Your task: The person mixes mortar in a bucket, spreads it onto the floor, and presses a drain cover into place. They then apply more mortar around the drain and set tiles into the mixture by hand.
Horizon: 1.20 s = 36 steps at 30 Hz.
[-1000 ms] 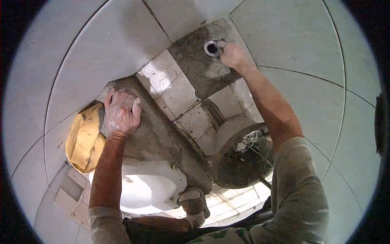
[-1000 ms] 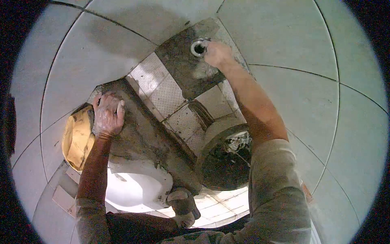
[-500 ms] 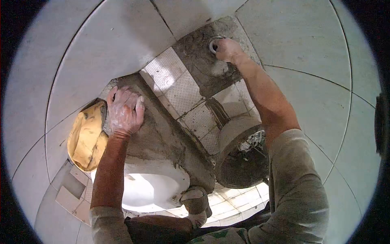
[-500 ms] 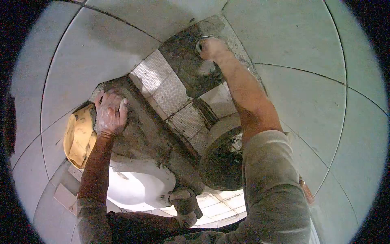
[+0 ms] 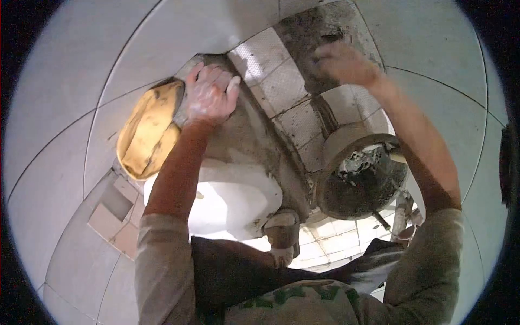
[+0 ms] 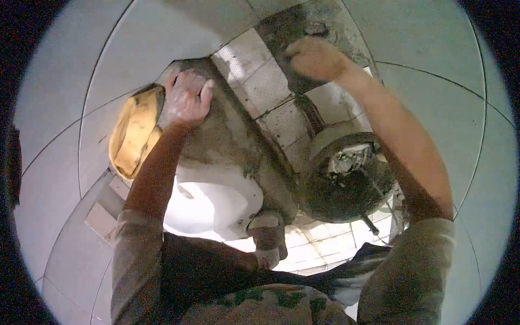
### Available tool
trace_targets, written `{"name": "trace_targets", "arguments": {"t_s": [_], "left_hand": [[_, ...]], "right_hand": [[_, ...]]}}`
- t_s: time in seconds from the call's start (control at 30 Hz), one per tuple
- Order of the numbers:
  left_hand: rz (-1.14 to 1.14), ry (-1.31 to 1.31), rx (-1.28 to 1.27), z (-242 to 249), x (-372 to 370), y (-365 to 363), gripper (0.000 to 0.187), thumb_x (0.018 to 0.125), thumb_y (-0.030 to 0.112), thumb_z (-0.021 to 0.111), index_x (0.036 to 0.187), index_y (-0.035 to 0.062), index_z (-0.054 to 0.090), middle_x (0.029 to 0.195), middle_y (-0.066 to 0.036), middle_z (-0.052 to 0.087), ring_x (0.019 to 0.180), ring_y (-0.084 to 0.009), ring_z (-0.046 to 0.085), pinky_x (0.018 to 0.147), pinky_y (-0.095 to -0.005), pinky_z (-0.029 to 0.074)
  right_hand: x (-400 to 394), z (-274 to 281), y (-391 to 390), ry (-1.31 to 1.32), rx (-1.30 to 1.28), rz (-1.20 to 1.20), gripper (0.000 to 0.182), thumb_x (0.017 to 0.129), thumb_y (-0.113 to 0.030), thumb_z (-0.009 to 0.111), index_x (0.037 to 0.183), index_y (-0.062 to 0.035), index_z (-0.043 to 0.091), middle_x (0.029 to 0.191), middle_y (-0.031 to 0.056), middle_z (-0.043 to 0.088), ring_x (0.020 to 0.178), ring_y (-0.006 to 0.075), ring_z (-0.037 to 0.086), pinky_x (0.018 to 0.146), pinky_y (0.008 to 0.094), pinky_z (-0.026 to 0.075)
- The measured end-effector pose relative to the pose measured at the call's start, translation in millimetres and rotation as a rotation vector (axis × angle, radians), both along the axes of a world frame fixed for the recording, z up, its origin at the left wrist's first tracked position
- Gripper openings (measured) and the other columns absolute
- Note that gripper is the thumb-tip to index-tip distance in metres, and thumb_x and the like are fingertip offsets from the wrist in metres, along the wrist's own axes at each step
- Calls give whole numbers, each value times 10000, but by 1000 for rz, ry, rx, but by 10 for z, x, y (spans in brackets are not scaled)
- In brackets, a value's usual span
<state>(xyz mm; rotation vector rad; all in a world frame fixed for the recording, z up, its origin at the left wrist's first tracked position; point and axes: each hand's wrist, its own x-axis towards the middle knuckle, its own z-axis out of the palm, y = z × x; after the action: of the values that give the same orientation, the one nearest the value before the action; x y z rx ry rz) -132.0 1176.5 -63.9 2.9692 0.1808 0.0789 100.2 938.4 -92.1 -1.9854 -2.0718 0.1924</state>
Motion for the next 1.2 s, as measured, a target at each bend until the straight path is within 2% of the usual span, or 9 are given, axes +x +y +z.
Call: {"name": "trace_targets", "arguments": {"t_s": [0.1,0.3,0.37,0.43,0.57,0.87,1.03,1.13,1.2], "left_hand": [[-1,-46,-8,-62,-22,18,206,828,302,571,808,125,674,866,-39,664,958,-207,585,994,-427,325],[30,17,23,-57,-52,13,297,874,364,529,918,118,690,985,-51,676,1024,-205,572,1033,-419,282],[107,199,399,-174,-99,26,385,906,409,485,1026,94,670,1084,-51,664,1083,-210,552,1056,-421,241],[50,149,139,-77,-108,-10,430,937,431,435,1079,84,646,1135,-54,646,1125,-217,532,1076,-427,207],[-42,66,96,-143,-82,54,357,943,385,444,1042,115,657,1090,-51,655,1110,-224,542,1033,-433,272],[-37,-5,117,-92,-48,33,315,925,352,467,983,123,676,1020,-48,668,1055,-211,563,1038,-416,277],[-26,78,100,-32,-48,30,300,916,324,458,982,144,689,1034,-26,663,1056,-207,560,1043,-419,267],[-17,112,68,-26,-38,23,296,910,323,461,948,139,689,1015,-31,665,1054,-215,560,1042,-431,269],[-4,90,38,9,-7,9,285,900,328,479,926,132,685,1008,-42,665,1038,-227,565,1033,-436,286]], "right_hand": [[-852,915,277,586,-591,-297,297,771,-154,580,1057,-86,620,915,136,659,784,330,654,732,399,528],[-2038,1146,490,579,-454,-138,302,762,-95,571,1056,-40,530,977,157,636,803,339,656,680,450,524],[-2258,1074,625,544,-518,-209,286,761,-96,578,1037,-36,535,984,171,610,797,327,656,692,427,529],[-2313,1163,700,731,-602,-485,296,757,-95,582,1044,-47,527,995,162,583,775,303,656,677,416,535],[-2297,1322,233,697,-300,-440,379,750,-110,594,1118,-65,513,1031,109,573,812,303,648,705,397,545],[-2081,1792,-1525,535,-707,-931,323,849,-136,564,1137,8,591,850,173,649,812,334,648,766,422,523],[-1488,2767,-1374,1349,-410,-1082,391,898,-230,596,1215,-4,565,941,114,676,805,149,651,699,270,499],[-899,2779,-1252,833,-316,-1371,392,870,-237,634,1194,-21,589,1048,159,652,901,200,663,746,310,516],[-673,2208,-1645,63,-472,-905,445,854,-292,637,1212,-37,569,1072,193,640,973,285,654,788,391,519]]}}
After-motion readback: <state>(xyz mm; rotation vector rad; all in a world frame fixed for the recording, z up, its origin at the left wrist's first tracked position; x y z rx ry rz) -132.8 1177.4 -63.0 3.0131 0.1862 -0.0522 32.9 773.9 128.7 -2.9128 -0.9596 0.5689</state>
